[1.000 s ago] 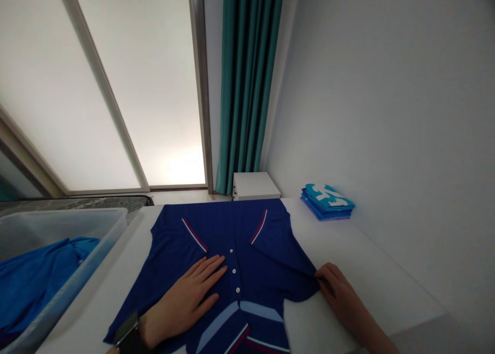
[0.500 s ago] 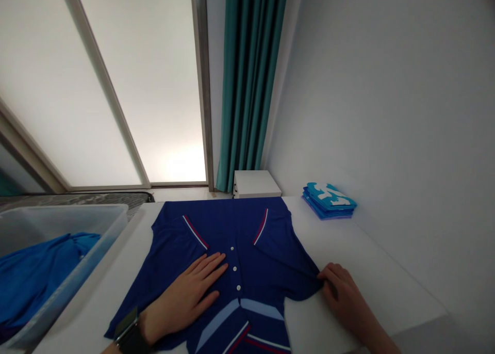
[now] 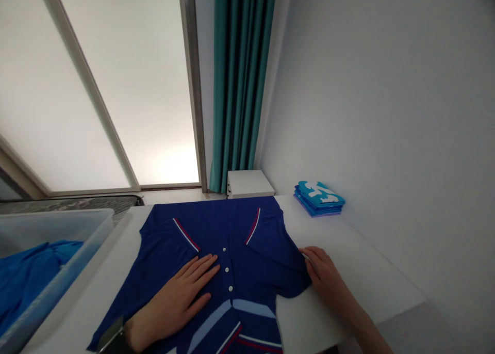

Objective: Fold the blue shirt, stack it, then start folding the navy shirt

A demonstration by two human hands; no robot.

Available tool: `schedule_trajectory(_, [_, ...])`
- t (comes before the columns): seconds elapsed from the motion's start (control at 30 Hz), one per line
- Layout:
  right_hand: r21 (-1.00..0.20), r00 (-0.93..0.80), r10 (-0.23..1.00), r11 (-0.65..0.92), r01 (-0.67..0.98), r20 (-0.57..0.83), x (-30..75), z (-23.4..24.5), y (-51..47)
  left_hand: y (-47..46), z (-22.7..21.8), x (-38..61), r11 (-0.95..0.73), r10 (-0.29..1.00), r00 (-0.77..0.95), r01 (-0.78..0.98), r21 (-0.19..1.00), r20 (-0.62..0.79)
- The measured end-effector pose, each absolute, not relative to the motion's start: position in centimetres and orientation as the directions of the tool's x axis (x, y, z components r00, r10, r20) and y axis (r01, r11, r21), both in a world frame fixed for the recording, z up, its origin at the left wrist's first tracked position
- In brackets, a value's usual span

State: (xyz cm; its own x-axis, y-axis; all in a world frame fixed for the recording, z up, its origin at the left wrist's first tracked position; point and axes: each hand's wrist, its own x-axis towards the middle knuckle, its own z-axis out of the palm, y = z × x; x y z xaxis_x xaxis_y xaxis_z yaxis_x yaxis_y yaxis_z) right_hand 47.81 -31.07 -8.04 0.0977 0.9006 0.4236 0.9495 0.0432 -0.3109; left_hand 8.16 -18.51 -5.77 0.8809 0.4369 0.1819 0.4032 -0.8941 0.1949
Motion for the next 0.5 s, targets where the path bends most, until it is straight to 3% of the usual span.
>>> schedule_trajectory(0.13, [-0.106,-0.030,0.936,0.071,0.992,0.350,45.8,-6.7,-27.3,-18.5,-6.0,8.1,-0.900,0.431,0.883,0.404,0.166,0.186])
schedule_trajectory(0.23, [-0.023,-0.080,0.956,0.090,0.996,0.284,44.3,-6.3,-24.5,-18.4,-6.1,8.1,-0.899,0.433,0.886,0.411,0.151,0.166])
schedule_trajectory(0.5, [-0.066,-0.009,0.998,0.014,0.998,0.061,45.5,-8.8,-22.6,-18.4,-6.1,8.0,-0.899,0.428,0.887,0.398,0.182,0.173])
